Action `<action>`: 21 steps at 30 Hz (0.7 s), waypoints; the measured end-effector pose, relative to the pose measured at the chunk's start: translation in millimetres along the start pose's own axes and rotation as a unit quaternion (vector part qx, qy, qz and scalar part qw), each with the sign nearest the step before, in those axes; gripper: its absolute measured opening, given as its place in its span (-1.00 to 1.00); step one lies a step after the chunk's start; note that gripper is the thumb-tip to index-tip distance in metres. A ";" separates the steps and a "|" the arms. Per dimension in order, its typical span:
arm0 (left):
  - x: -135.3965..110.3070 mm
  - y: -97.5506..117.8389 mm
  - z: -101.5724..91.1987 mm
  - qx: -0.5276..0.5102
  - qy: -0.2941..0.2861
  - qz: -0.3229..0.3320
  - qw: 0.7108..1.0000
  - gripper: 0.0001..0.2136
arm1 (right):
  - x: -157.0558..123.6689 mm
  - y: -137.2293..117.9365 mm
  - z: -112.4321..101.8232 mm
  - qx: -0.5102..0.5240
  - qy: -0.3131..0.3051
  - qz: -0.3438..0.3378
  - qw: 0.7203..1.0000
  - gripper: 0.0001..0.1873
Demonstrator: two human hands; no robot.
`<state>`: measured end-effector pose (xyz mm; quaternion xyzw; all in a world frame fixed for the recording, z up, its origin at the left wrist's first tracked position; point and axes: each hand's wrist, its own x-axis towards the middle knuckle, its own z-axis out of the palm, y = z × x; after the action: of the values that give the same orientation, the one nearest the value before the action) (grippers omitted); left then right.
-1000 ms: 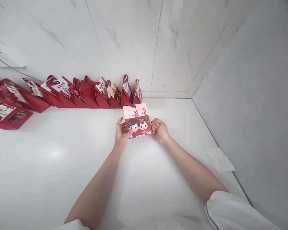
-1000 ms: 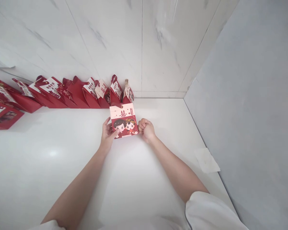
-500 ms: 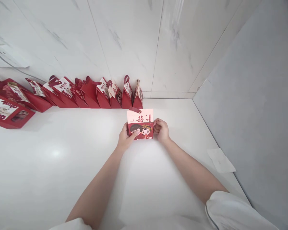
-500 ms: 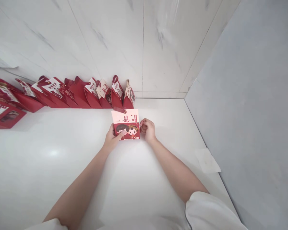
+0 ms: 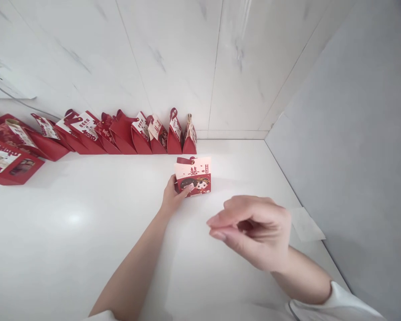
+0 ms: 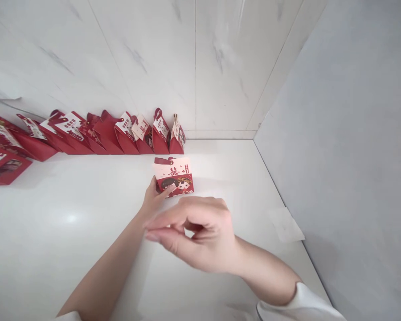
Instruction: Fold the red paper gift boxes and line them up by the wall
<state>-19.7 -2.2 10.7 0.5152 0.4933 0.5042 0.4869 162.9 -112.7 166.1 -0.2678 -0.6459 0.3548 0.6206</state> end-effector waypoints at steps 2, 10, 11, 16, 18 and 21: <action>0.7 2.0 -1.2 0.017 -0.017 0.002 1.000 -0.48 | -2.0 -7.2 -1.4 -0.013 -0.018 -0.023 0.999 -0.75; -0.5 8.9 1.3 0.068 -0.024 -0.029 0.997 -0.49 | 0.3 -7.9 -5.4 0.006 -0.018 -0.040 0.999 -0.77; -1.0 9.8 1.7 0.076 -0.026 -0.031 0.996 -0.49 | 1.0 -8.8 -5.1 0.019 -0.015 -0.053 0.998 -0.78; -3.0 12.5 3.4 0.099 -0.025 -0.016 0.995 -0.55 | 4.1 -11.7 -3.9 0.044 -0.016 -0.080 0.996 -0.79; -3.4 13.5 3.7 0.102 -0.022 -0.014 0.994 -0.55 | 4.5 -10.9 -3.5 0.052 -0.017 -0.074 0.996 -0.81; -3.5 14.3 3.2 0.107 -0.021 -0.014 0.994 -0.54 | 4.1 -9.3 -1.9 0.067 -0.022 -0.061 0.996 -0.82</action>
<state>-16.3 -6.3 24.7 0.5675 0.5412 0.4310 0.4465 165.3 -114.9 175.9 -0.1780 -0.6495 0.3646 0.6430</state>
